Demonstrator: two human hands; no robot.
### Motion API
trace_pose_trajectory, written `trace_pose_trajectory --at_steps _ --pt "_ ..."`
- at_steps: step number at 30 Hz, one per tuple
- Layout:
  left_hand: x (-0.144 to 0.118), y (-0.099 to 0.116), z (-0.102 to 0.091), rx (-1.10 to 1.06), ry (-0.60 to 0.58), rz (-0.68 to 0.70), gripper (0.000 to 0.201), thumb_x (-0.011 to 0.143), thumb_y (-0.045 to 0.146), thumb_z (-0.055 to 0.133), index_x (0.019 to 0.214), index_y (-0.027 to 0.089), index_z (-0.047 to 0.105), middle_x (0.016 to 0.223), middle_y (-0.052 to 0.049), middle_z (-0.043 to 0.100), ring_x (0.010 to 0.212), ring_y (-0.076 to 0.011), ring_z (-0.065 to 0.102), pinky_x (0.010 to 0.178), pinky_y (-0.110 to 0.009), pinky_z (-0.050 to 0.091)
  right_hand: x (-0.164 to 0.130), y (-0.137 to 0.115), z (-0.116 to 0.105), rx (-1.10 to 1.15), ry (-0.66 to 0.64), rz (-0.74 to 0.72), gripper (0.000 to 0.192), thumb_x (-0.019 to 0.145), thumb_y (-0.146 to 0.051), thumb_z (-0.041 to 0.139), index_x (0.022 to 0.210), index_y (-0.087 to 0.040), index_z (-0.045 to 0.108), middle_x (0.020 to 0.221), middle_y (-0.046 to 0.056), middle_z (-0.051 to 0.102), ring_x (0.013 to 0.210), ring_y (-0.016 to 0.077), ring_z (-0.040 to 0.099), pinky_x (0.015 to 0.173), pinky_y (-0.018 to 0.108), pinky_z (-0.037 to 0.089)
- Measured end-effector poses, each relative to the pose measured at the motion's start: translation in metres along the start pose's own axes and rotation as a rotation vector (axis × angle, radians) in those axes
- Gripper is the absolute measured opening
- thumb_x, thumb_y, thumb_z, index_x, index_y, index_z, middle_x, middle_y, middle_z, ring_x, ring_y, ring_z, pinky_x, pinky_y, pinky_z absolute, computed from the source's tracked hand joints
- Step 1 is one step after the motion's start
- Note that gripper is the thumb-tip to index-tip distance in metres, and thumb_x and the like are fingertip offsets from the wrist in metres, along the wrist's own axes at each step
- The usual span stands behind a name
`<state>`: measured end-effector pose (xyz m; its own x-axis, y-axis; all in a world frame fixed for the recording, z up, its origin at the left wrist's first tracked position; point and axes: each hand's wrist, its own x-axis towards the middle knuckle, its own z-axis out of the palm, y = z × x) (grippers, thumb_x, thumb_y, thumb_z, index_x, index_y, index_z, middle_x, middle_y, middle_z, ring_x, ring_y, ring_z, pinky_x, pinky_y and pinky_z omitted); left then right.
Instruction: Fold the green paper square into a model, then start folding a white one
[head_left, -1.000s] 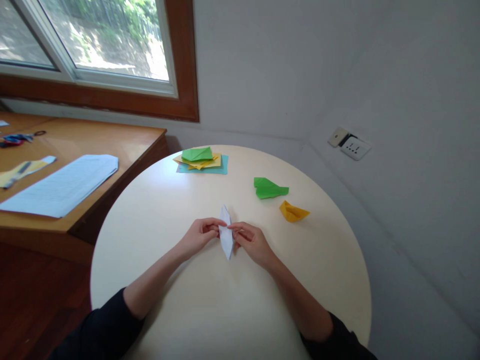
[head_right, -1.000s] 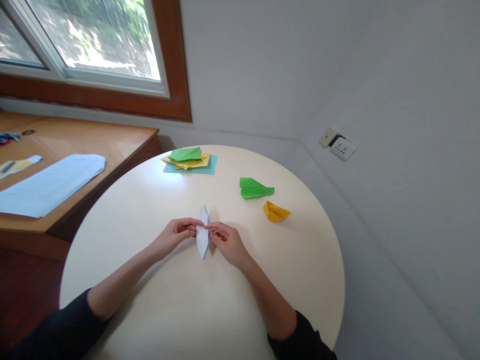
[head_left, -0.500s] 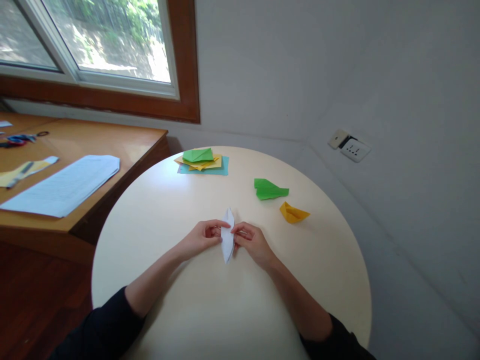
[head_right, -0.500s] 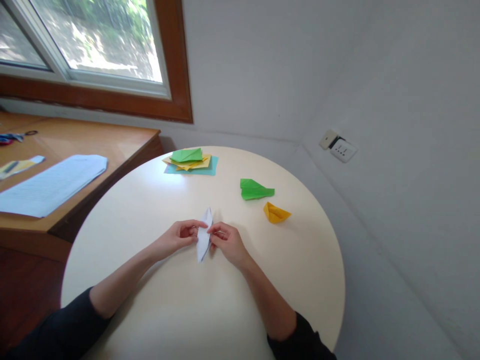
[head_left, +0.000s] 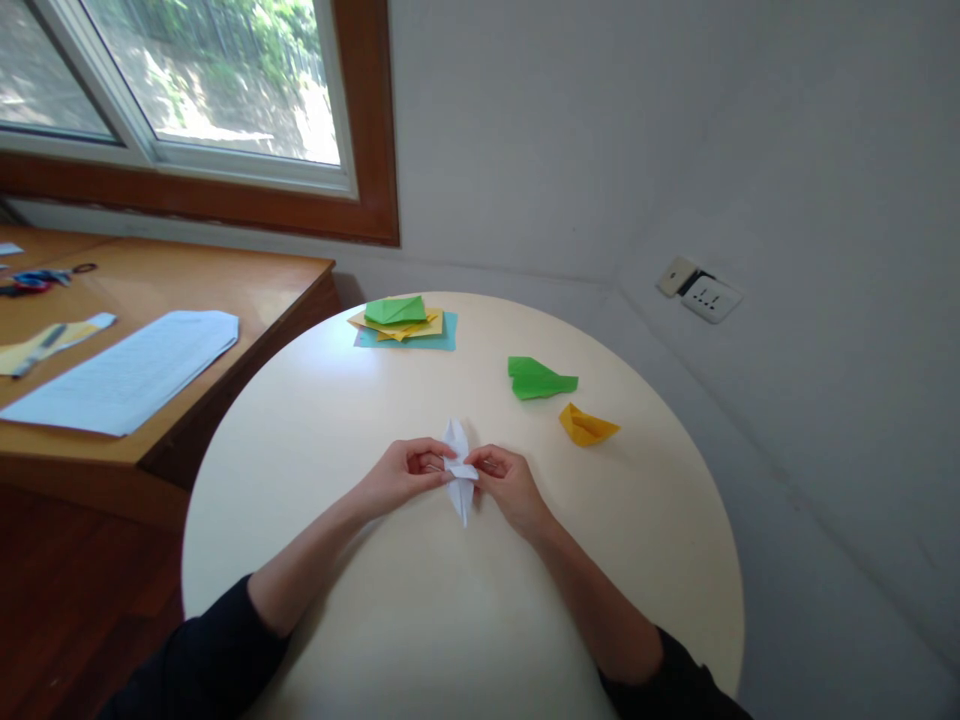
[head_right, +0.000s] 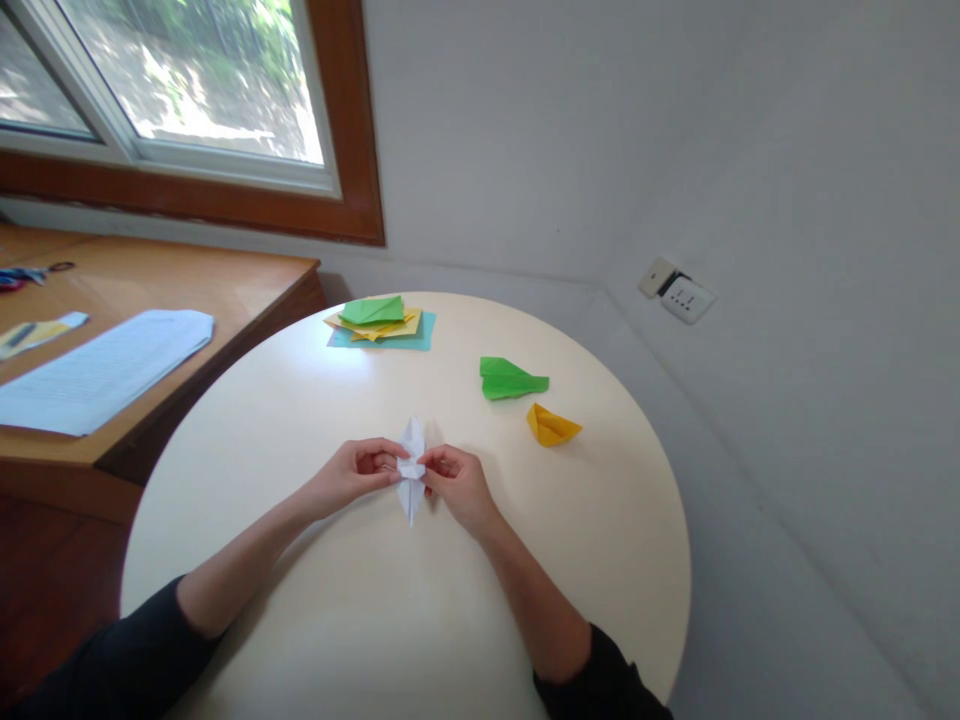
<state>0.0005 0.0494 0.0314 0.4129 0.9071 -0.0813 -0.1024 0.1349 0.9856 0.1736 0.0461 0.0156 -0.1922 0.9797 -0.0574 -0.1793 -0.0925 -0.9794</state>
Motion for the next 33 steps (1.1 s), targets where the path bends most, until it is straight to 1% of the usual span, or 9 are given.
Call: trace_pose_trajectory --at_steps 6,9,12,15,20,23,27,30,33 --pt "0.001 -0.004 0.006 0.140 0.114 0.064 0.029 0.065 0.039 0.070 0.067 0.013 0.060 0.063 -0.002 0.062 0.059 -0.0126 0.055 0.057 -0.024 0.040 0.000 0.003 0.001 -0.007 -0.033 0.034 0.023 0.057 -0.035 0.075 0.062 -0.017 0.062 0.055 -0.004 0.059 0.047 0.0081 0.050 0.046 0.021 0.040" --pt "0.003 -0.010 0.010 0.150 0.184 0.071 0.029 0.065 0.039 0.069 0.062 0.013 0.056 0.059 0.000 0.059 0.055 -0.0106 0.052 0.054 -0.022 0.038 0.001 0.004 0.003 -0.024 -0.017 0.019 0.027 0.057 -0.039 0.074 0.063 -0.017 0.062 0.055 -0.004 0.060 0.048 0.0088 0.051 0.047 0.021 0.041" --pt "0.004 -0.016 0.012 0.115 0.224 0.072 0.028 0.065 0.038 0.069 0.065 0.013 0.054 0.057 0.003 0.055 0.053 -0.0087 0.049 0.053 -0.021 0.035 0.002 0.006 0.005 -0.026 0.007 0.004 0.029 0.057 -0.041 0.074 0.065 -0.017 0.060 0.056 -0.003 0.060 0.048 0.0090 0.052 0.046 0.021 0.042" --pt "0.004 -0.019 0.015 0.052 0.222 0.107 0.029 0.066 0.036 0.069 0.078 0.015 0.051 0.054 0.007 0.051 0.051 -0.0076 0.047 0.051 -0.020 0.034 0.001 0.006 0.008 0.020 0.045 -0.006 0.032 0.055 -0.039 0.076 0.069 -0.019 0.055 0.056 -0.005 0.059 0.046 0.0086 0.051 0.042 0.020 0.040" --pt "0.001 -0.020 0.018 -0.057 0.186 0.155 0.033 0.073 0.037 0.064 0.085 0.021 0.038 0.060 0.007 0.056 0.052 -0.0085 0.051 0.051 -0.019 0.036 0.000 0.005 0.010 0.015 0.052 -0.062 0.028 0.058 -0.035 0.074 0.067 -0.020 0.053 0.054 -0.007 0.054 0.044 0.0066 0.047 0.041 0.018 0.038" --pt "0.001 -0.021 0.018 0.006 0.222 0.163 0.028 0.074 0.037 0.062 0.081 0.020 0.042 0.061 0.006 0.054 0.053 -0.0080 0.051 0.051 -0.019 0.036 0.000 0.005 0.008 -0.021 0.045 -0.098 0.019 0.061 -0.031 0.072 0.067 -0.019 0.060 0.057 -0.005 0.057 0.048 0.0075 0.050 0.045 0.019 0.041" --pt "0.001 -0.020 0.014 0.069 0.265 0.136 0.022 0.071 0.035 0.064 0.079 0.016 0.055 0.059 0.004 0.054 0.055 -0.0091 0.052 0.052 -0.020 0.037 -0.001 0.006 0.002 -0.074 0.000 -0.134 0.014 0.069 -0.030 0.066 0.079 -0.019 0.069 0.070 0.000 0.066 0.060 0.0113 0.058 0.059 0.023 0.048" --pt "0.001 -0.018 0.011 -0.013 0.242 0.094 0.021 0.070 0.031 0.063 0.081 0.014 0.061 0.065 0.000 0.061 0.062 -0.0121 0.056 0.060 -0.023 0.043 -0.001 0.007 -0.001 -0.074 -0.043 -0.154 0.017 0.070 -0.027 0.065 0.085 -0.020 0.070 0.082 0.002 0.070 0.074 0.0152 0.064 0.071 0.028 0.051" --pt "0.000 -0.013 0.011 -0.085 0.189 0.073 0.020 0.069 0.026 0.061 0.083 0.013 0.064 0.067 -0.002 0.065 0.067 -0.0151 0.060 0.068 -0.027 0.045 -0.001 0.008 -0.002 -0.064 -0.034 -0.201 0.018 0.068 -0.026 0.068 0.085 -0.022 0.069 0.085 0.003 0.070 0.080 0.0172 0.064 0.074 0.030 0.051"
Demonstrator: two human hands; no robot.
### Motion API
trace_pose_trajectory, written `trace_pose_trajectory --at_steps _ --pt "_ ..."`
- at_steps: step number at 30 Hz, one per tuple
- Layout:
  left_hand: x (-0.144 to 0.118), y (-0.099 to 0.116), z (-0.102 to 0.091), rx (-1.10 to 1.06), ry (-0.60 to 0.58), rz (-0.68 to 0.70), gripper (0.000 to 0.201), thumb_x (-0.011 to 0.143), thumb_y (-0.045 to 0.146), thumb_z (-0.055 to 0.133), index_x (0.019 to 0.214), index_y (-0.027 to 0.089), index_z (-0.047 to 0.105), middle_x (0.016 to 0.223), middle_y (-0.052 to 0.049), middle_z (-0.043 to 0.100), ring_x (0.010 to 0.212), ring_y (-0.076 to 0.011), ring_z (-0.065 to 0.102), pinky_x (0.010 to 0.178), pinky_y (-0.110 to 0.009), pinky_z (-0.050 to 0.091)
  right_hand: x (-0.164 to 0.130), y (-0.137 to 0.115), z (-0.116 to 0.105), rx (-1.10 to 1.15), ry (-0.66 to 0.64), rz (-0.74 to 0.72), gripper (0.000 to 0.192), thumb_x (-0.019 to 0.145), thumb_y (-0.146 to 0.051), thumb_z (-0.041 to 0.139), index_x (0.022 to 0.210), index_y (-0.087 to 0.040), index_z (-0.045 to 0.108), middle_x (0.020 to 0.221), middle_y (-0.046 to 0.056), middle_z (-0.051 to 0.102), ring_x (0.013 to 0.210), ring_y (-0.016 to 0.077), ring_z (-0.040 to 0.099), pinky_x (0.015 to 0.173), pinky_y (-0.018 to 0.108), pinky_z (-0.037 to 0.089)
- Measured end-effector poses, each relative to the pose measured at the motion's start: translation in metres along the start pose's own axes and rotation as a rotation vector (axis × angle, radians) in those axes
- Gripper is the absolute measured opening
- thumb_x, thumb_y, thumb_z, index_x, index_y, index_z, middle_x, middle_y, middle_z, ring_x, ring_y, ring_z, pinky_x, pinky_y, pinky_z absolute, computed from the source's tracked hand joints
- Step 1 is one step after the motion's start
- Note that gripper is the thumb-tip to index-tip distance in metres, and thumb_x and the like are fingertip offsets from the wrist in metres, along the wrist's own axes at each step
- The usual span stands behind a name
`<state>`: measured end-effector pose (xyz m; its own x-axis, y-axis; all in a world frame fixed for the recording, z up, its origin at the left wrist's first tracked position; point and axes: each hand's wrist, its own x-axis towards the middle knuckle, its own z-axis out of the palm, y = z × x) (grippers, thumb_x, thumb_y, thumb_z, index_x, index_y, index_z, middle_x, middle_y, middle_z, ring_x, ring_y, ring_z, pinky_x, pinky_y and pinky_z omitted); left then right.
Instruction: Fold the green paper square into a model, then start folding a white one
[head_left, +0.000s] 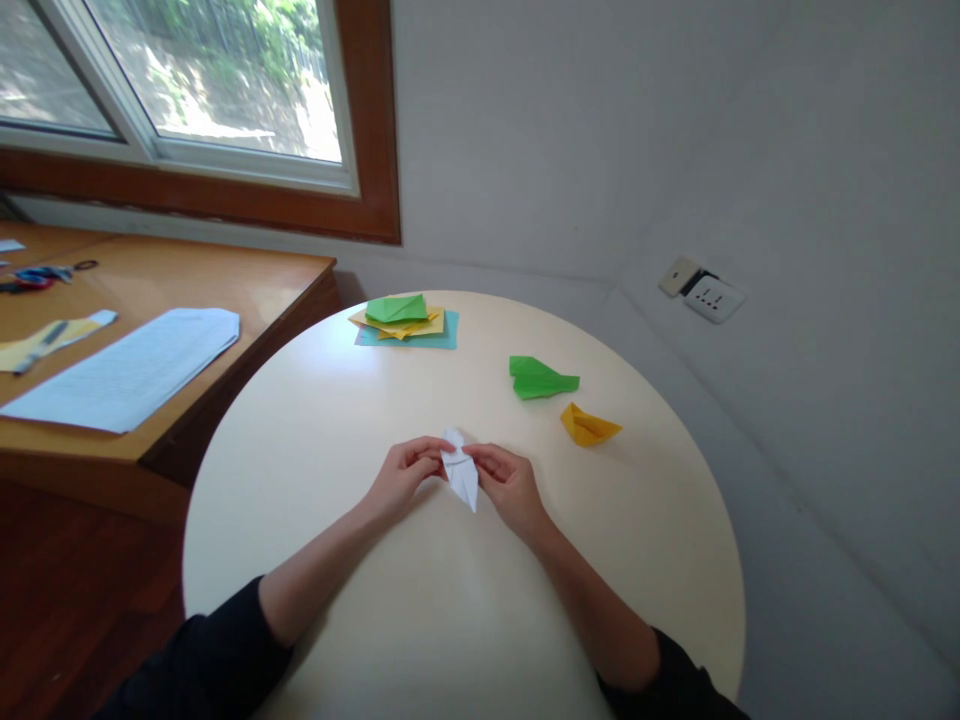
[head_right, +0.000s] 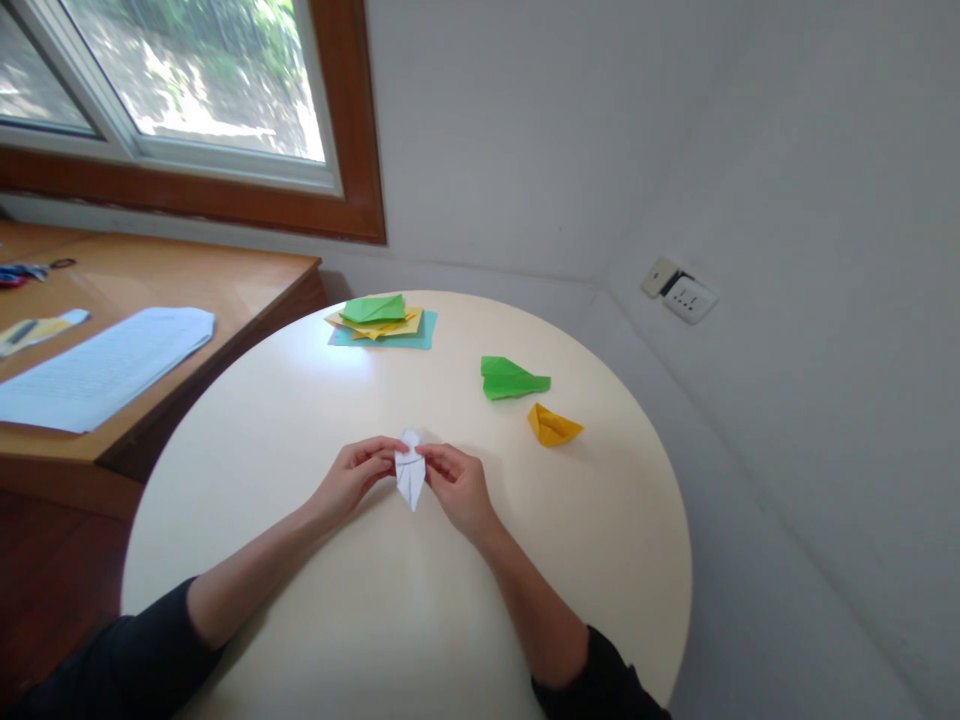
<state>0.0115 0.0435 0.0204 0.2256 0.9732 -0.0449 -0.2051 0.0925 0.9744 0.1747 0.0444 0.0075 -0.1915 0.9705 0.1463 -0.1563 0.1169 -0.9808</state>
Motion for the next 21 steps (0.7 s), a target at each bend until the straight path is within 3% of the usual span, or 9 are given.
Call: trace_pose_trajectory --at_steps 5,8,10,13,21 --pt "-0.002 0.011 0.004 0.160 -0.031 0.035 0.026 0.069 0.028 0.066 0.089 0.012 0.065 0.061 -0.001 0.064 0.060 -0.0133 0.057 0.064 -0.026 0.043 0.001 -0.008 0.000 -0.284 0.119 -0.238 0.007 0.071 -0.025 0.066 0.076 -0.022 0.069 0.076 0.003 0.061 0.071 0.0147 0.058 0.063 0.026 0.048" --pt "-0.002 0.014 0.004 0.291 0.012 0.076 0.029 0.070 0.036 0.065 0.085 0.012 0.068 0.053 0.002 0.053 0.050 -0.0096 0.047 0.053 -0.023 0.037 0.001 -0.011 0.000 -0.365 0.132 -0.300 0.007 0.074 -0.026 0.063 0.074 -0.021 0.068 0.079 0.004 0.062 0.076 0.0160 0.057 0.066 0.028 0.047" --pt "-0.001 0.013 0.002 0.379 0.043 0.148 0.027 0.071 0.039 0.064 0.078 0.013 0.069 0.054 0.002 0.049 0.052 -0.0093 0.044 0.051 -0.022 0.034 0.000 -0.010 0.000 -0.332 0.093 -0.249 0.010 0.077 -0.027 0.060 0.077 -0.020 0.067 0.079 0.004 0.064 0.076 0.0165 0.059 0.069 0.029 0.048" --pt "0.000 0.012 0.001 0.404 0.050 0.228 0.026 0.070 0.040 0.066 0.069 0.015 0.068 0.069 -0.002 0.054 0.063 -0.0123 0.049 0.057 -0.023 0.038 -0.001 -0.006 0.000 -0.248 0.056 -0.135 0.013 0.077 -0.030 0.060 0.080 -0.019 0.066 0.074 0.003 0.065 0.070 0.0162 0.060 0.069 0.030 0.049" --pt "-0.003 0.011 0.006 0.187 -0.059 0.112 0.033 0.072 0.041 0.064 0.088 0.012 0.064 0.063 0.000 0.054 0.059 -0.0109 0.047 0.058 -0.023 0.038 0.000 -0.006 0.006 -0.021 0.101 -0.010 0.017 0.068 -0.029 0.068 0.083 -0.020 0.068 0.081 0.002 0.070 0.073 0.0161 0.063 0.069 0.028 0.051"
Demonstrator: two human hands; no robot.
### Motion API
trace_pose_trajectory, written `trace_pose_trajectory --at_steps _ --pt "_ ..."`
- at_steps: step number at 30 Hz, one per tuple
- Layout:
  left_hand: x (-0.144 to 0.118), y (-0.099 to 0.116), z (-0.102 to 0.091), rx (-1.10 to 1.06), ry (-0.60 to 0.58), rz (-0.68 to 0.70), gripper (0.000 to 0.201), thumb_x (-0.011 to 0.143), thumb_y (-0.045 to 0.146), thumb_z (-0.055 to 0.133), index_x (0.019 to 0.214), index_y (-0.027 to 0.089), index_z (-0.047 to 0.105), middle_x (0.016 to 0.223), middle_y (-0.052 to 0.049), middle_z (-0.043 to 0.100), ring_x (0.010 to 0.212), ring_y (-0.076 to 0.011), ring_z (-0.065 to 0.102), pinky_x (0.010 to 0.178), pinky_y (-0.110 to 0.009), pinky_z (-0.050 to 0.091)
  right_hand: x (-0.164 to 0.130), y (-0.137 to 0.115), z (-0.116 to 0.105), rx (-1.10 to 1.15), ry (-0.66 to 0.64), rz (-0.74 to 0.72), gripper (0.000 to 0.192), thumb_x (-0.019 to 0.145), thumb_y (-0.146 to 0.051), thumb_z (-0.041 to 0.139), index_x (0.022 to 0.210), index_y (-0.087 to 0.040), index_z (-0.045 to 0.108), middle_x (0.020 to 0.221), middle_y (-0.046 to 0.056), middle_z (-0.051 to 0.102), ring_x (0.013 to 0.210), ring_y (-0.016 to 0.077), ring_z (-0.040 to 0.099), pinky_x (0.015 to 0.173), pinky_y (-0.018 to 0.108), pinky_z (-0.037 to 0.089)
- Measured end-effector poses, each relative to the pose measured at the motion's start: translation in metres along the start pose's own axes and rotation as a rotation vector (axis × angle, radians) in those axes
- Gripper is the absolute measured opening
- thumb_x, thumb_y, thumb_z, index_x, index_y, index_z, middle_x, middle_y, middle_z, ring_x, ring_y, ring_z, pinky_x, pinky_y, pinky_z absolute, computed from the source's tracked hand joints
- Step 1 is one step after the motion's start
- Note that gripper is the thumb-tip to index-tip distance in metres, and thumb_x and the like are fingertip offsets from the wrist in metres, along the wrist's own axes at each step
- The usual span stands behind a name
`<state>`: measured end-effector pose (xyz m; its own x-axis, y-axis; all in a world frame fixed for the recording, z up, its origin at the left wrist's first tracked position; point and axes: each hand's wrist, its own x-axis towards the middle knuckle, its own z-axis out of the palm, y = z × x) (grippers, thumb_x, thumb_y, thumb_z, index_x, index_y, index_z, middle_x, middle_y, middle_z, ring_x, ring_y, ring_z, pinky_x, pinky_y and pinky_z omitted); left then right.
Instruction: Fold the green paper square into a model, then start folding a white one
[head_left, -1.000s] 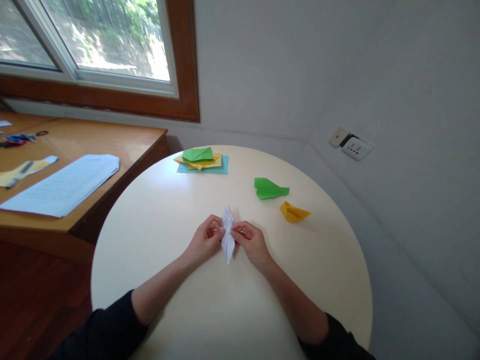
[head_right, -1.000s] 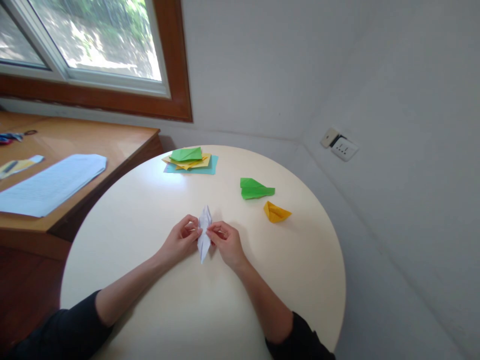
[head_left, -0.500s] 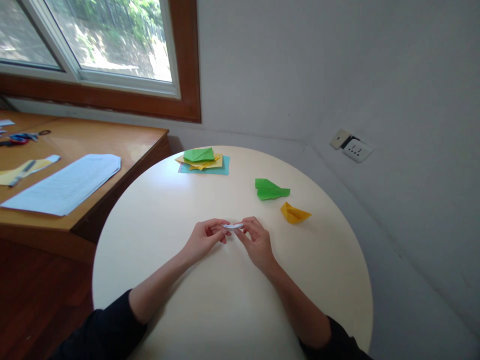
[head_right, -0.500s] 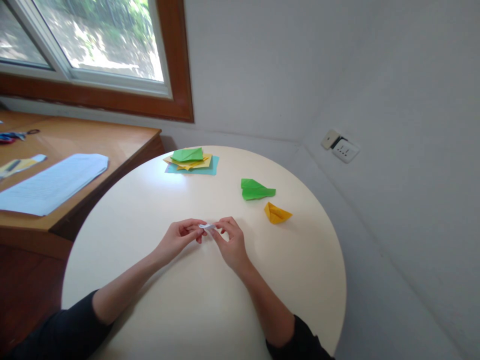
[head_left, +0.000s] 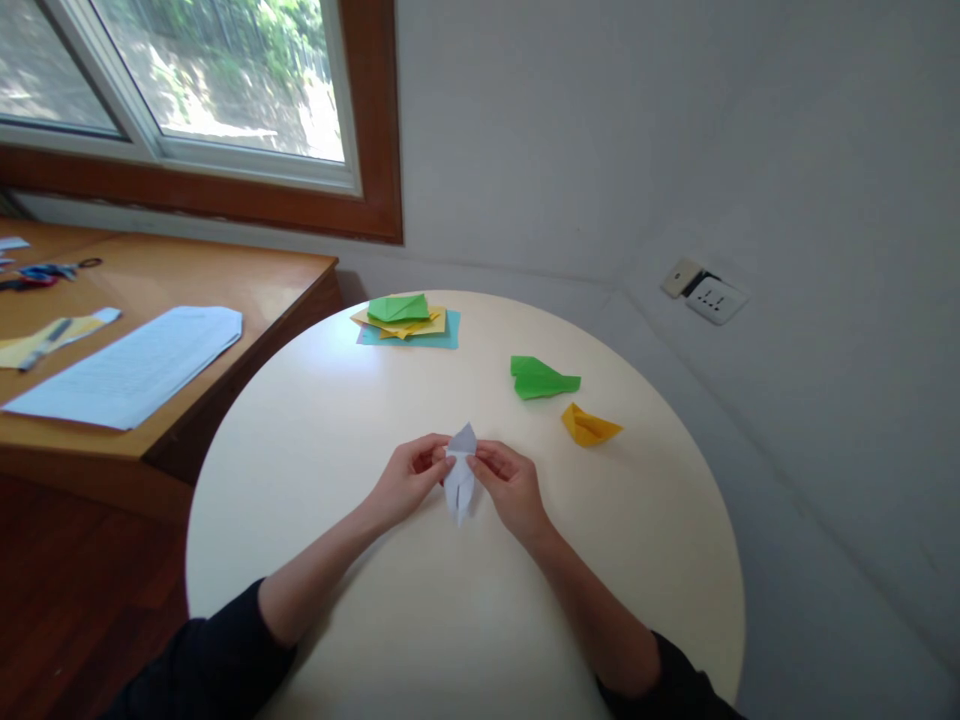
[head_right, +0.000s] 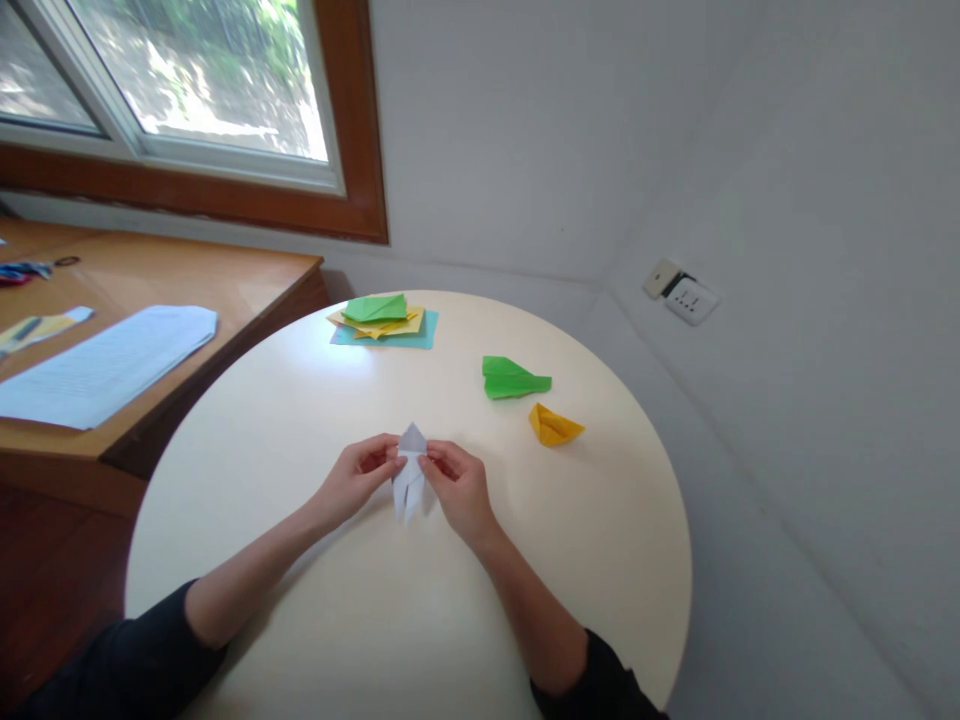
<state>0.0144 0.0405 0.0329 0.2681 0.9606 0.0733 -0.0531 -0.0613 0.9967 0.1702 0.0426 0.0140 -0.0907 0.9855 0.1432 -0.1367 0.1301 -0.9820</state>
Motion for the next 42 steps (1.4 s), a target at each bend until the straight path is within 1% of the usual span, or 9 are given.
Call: trace_pose_trajectory --at_steps 6,11,16,23,27,31,36,39,42 --pt "-0.002 -0.001 0.001 -0.203 -0.010 -0.084 0.026 0.070 0.036 0.067 0.085 0.014 0.068 0.066 -0.001 0.060 0.062 -0.0123 0.053 0.062 -0.025 0.043 0.000 0.000 0.001 0.049 0.020 0.023 0.010 0.066 -0.026 0.067 0.075 -0.022 0.070 0.073 0.000 0.069 0.065 0.0139 0.061 0.062 0.026 0.049" --pt "-0.003 0.006 0.003 -0.375 0.004 -0.198 0.018 0.061 0.024 0.070 0.075 0.014 0.072 0.077 -0.006 0.069 0.075 -0.0180 0.060 0.073 -0.029 0.046 -0.001 0.000 0.000 0.126 -0.004 0.082 0.009 0.064 -0.023 0.066 0.072 -0.022 0.071 0.071 0.000 0.069 0.065 0.0143 0.061 0.064 0.027 0.049" --pt "-0.003 0.009 0.003 -0.449 -0.028 -0.230 0.023 0.055 0.014 0.063 0.076 0.014 0.073 0.072 -0.005 0.069 0.072 -0.0161 0.060 0.073 -0.027 0.046 -0.001 -0.001 -0.002 0.250 -0.036 0.162 0.012 0.063 -0.022 0.063 0.071 -0.023 0.073 0.075 0.000 0.071 0.071 0.0160 0.063 0.069 0.028 0.050" --pt "-0.003 0.011 0.002 -0.419 -0.032 -0.214 0.025 0.061 0.025 0.073 0.083 0.013 0.070 0.072 -0.004 0.067 0.066 -0.0131 0.058 0.069 -0.026 0.046 -0.001 -0.004 -0.004 0.085 -0.122 0.035 0.018 0.067 -0.024 0.067 0.084 -0.023 0.071 0.083 0.001 0.069 0.073 0.0153 0.061 0.069 0.028 0.049" --pt "-0.001 0.006 0.001 -0.326 -0.027 -0.159 0.023 0.067 0.034 0.071 0.075 0.012 0.069 0.065 -0.002 0.061 0.058 -0.0105 0.052 0.063 -0.025 0.045 -0.001 -0.006 -0.003 -0.027 -0.093 -0.031 0.013 0.070 -0.030 0.067 0.078 -0.021 0.070 0.079 0.002 0.066 0.072 0.0155 0.059 0.068 0.028 0.049" --pt "-0.001 0.001 0.001 -0.238 -0.040 -0.095 0.024 0.073 0.037 0.065 0.072 0.013 0.068 0.066 -0.002 0.060 0.061 -0.0106 0.051 0.063 -0.023 0.043 -0.001 -0.005 -0.002 -0.030 -0.079 -0.037 0.012 0.070 -0.032 0.067 0.073 -0.020 0.069 0.075 0.002 0.066 0.069 0.0151 0.060 0.068 0.028 0.049" --pt "-0.001 0.002 0.002 -0.248 -0.068 -0.116 0.028 0.072 0.041 0.064 0.071 0.013 0.067 0.067 -0.003 0.060 0.062 -0.0116 0.050 0.063 -0.024 0.043 -0.001 -0.004 -0.002 -0.030 -0.082 -0.011 0.015 0.072 -0.035 0.064 0.071 -0.020 0.068 0.067 0.001 0.065 0.064 0.0154 0.060 0.065 0.029 0.050" --pt "-0.001 0.000 0.003 -0.135 -0.046 -0.093 0.029 0.073 0.041 0.062 0.070 0.013 0.067 0.065 -0.003 0.059 0.062 -0.0127 0.050 0.064 -0.025 0.043 -0.001 -0.003 0.000 -0.040 -0.038 -0.011 0.014 0.070 -0.033 0.065 0.072 -0.019 0.066 0.066 0.000 0.065 0.061 0.0144 0.059 0.063 0.028 0.050" --pt "-0.002 -0.004 0.006 0.024 0.049 -0.045 0.024 0.074 0.037 0.062 0.072 0.014 0.069 0.067 -0.003 0.061 0.066 -0.0144 0.053 0.067 -0.026 0.044 -0.002 0.000 0.003 -0.038 0.010 -0.033 0.011 0.069 -0.030 0.066 0.071 -0.019 0.064 0.068 0.001 0.064 0.064 0.0143 0.060 0.064 0.027 0.051"
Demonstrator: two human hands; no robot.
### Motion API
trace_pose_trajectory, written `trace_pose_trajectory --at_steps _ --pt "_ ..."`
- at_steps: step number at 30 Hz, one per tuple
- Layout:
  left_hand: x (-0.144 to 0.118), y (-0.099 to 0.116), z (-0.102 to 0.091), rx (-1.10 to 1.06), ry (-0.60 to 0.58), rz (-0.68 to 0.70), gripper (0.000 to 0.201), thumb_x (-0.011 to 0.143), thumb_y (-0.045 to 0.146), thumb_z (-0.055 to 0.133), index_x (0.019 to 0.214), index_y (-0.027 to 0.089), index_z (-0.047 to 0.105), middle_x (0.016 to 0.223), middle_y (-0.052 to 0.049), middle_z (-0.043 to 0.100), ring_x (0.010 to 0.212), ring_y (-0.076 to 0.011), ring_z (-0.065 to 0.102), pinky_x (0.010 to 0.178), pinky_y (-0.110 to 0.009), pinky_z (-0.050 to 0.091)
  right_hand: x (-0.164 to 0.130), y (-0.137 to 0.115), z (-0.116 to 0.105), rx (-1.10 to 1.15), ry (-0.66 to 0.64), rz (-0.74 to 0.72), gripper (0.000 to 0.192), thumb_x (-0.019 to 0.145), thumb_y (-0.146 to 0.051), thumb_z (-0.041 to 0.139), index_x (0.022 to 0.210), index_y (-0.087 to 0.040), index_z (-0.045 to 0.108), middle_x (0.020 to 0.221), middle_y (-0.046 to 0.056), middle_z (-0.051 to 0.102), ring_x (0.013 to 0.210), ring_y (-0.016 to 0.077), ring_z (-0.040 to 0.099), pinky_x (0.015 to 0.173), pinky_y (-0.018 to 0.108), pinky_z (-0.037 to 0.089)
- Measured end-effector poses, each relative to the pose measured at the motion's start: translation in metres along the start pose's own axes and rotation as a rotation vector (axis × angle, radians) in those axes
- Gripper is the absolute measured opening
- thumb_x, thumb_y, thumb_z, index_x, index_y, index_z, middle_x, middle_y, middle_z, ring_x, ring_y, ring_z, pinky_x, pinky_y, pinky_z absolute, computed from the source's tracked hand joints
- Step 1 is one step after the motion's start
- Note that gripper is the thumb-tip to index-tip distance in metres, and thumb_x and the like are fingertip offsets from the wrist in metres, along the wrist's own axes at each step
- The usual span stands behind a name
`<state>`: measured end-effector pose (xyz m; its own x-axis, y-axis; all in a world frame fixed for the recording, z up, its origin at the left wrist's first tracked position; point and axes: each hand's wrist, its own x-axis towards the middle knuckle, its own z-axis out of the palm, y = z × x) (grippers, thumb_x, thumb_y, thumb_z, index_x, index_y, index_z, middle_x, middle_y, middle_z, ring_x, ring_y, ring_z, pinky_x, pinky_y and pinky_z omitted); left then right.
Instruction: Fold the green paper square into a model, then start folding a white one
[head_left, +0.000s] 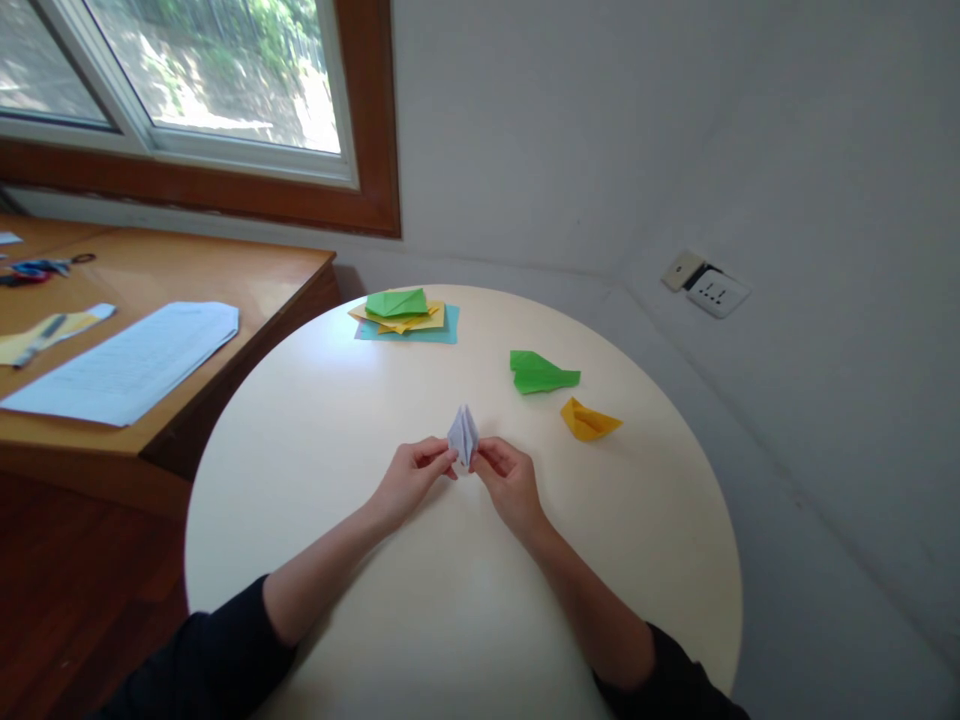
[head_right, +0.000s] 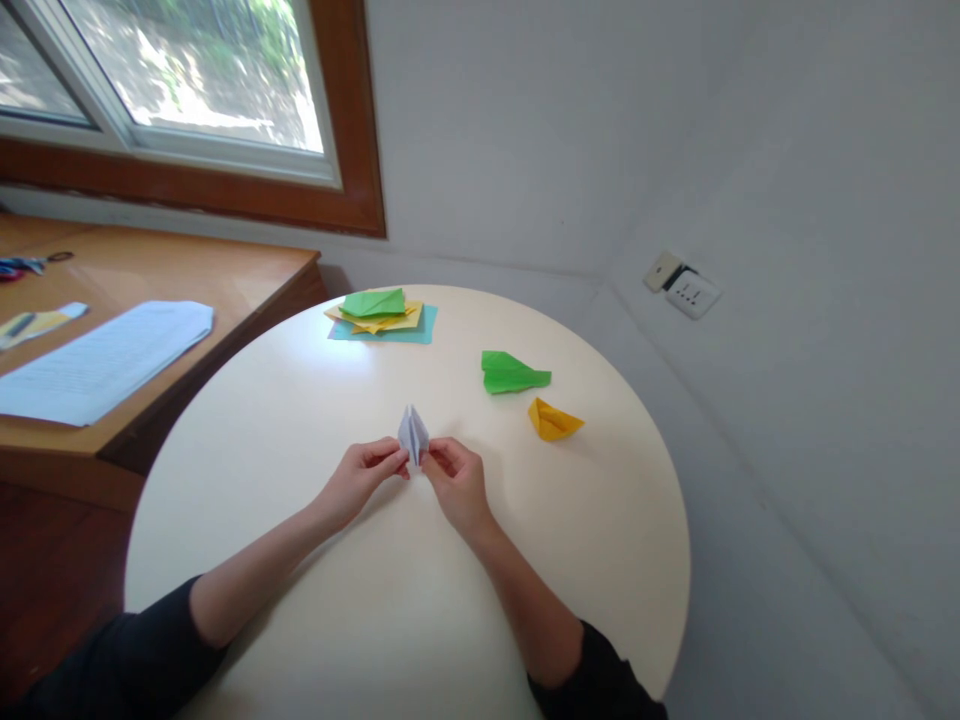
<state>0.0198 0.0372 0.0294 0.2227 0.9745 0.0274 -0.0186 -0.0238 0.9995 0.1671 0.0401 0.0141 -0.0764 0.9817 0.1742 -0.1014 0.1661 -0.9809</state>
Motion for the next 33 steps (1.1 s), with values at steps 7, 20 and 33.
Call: trace_pose_trajectory --at_steps 7,20,33 --pt "-0.001 -0.004 0.007 -0.061 0.265 0.043 0.025 0.065 0.030 0.071 0.084 0.014 0.068 0.083 -0.006 0.069 0.079 -0.0188 0.062 0.076 -0.030 0.048 -0.005 0.002 0.004 -0.118 0.014 -0.131 0.012 0.073 -0.029 0.062 0.066 -0.019 0.060 0.085 0.005 0.066 0.081 0.0179 0.062 0.077 0.032 0.050" --pt "-0.002 -0.006 0.011 -0.042 0.316 0.071 0.011 0.065 0.023 0.069 0.070 0.014 0.066 0.076 -0.006 0.070 0.073 -0.0180 0.064 0.073 -0.030 0.048 -0.005 0.003 0.008 -0.256 0.089 -0.170 0.008 0.072 -0.021 0.058 0.064 -0.019 0.058 0.079 0.004 0.065 0.074 0.0165 0.061 0.069 0.030 0.048" --pt "-0.006 -0.002 0.016 0.043 0.217 0.135 0.017 0.070 0.028 0.066 0.077 0.016 0.055 0.076 -0.003 0.064 0.076 -0.0168 0.061 0.075 -0.030 0.046 -0.005 -0.003 0.007 -0.381 0.046 -0.289 0.006 0.074 -0.018 0.057 0.071 -0.019 0.061 0.077 0.003 0.063 0.070 0.0146 0.057 0.063 0.027 0.046"
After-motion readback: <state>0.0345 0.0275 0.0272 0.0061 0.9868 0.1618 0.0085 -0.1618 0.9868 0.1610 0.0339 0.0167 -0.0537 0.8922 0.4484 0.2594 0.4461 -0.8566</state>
